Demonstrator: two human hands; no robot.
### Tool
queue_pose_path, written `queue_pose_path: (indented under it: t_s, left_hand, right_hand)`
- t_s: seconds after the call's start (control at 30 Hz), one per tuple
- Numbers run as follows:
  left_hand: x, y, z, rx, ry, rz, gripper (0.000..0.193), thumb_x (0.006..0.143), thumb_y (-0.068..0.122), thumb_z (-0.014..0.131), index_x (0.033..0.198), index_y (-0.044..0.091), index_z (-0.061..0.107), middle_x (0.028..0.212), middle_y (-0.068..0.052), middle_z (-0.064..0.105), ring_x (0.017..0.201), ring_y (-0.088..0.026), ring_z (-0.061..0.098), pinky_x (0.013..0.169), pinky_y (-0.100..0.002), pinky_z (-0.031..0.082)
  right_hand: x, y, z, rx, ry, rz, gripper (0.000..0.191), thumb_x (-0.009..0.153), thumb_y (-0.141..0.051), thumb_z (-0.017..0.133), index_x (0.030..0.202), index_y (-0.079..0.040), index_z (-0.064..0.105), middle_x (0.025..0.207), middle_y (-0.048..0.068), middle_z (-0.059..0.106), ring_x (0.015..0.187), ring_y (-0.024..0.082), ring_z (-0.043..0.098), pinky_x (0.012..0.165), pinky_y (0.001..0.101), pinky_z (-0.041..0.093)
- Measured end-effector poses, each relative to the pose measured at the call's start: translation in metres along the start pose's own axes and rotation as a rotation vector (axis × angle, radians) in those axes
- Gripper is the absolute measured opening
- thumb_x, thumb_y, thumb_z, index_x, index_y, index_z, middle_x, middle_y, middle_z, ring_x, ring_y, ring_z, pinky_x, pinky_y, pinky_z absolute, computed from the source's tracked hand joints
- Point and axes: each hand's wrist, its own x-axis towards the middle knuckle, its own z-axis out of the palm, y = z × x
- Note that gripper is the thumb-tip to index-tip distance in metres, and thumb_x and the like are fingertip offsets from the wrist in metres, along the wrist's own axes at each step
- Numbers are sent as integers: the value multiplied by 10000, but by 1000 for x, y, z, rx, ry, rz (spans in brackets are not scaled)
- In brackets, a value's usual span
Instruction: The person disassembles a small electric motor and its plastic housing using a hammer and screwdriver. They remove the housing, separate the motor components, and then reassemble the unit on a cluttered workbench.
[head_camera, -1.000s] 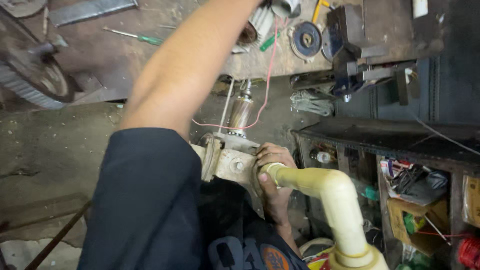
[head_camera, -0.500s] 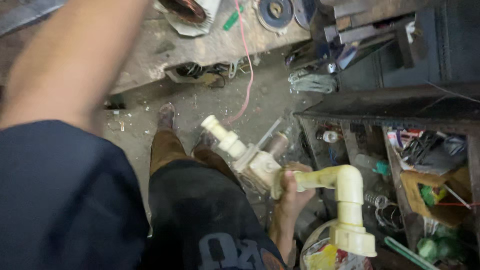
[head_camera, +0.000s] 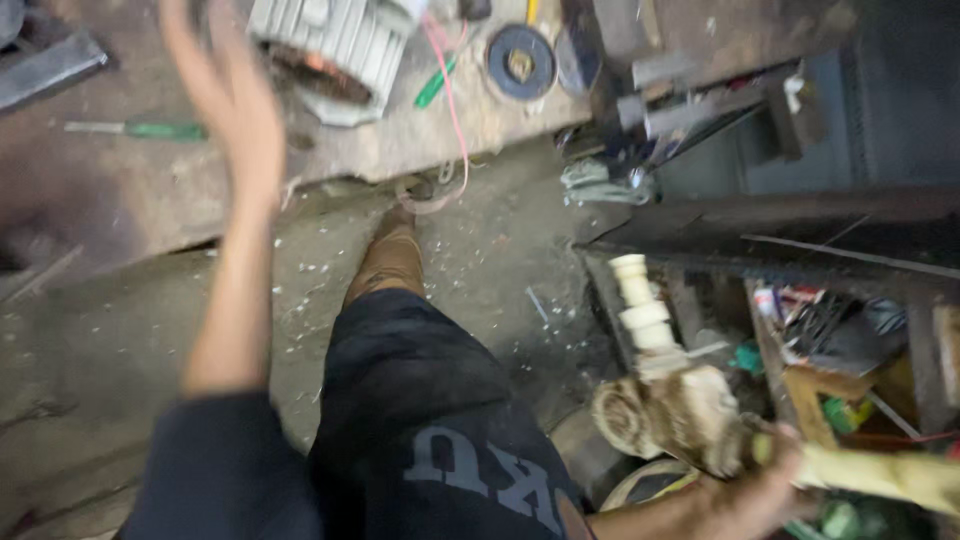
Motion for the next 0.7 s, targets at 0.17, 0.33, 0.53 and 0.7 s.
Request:
queue_pose_path:
  t_s: [0.17,0.33,0.53,0.7]
  left_hand:
    - [-127,-4,3,227,-42,-301,388,1147,237,558,1445,6,468,1487,-259,460,1417,-432,452,1193,-472,359]
    - [-108,48,45,88,-3,-437,545,1177,264,592,1556,-73,392,1607,-292,407,1505,-426,404,1253,-502,313]
    - [-104,61,59,-154,204,-548,468,1207,262,697,1487,-36,470,1425,-121,596,1312,-222,592,1147,-354,489]
    - [-109,51,64,-385,413,-590,383,1192,255,769,1325,-47,575,1122,-23,607,1018,-121,548,938,-251,462]
  right_hand:
    - [80,-43,61,88,-56,-139,318,953,-198,827,1086,16,634,1009,123,638,869,233,647,811,392,626]
    - [118,-98,147,189,-83,-275,330,917,-272,765,1040,12,653,948,139,661,843,240,675,801,387,636]
    - [166,-114,274,215,-285,-281,386,872,-361,690,985,8,676,874,157,689,812,249,709,789,380,647]
    - [193,-65,389,203,-359,-154,428,868,-305,811,1113,-19,608,970,102,633,890,233,669,801,403,637]
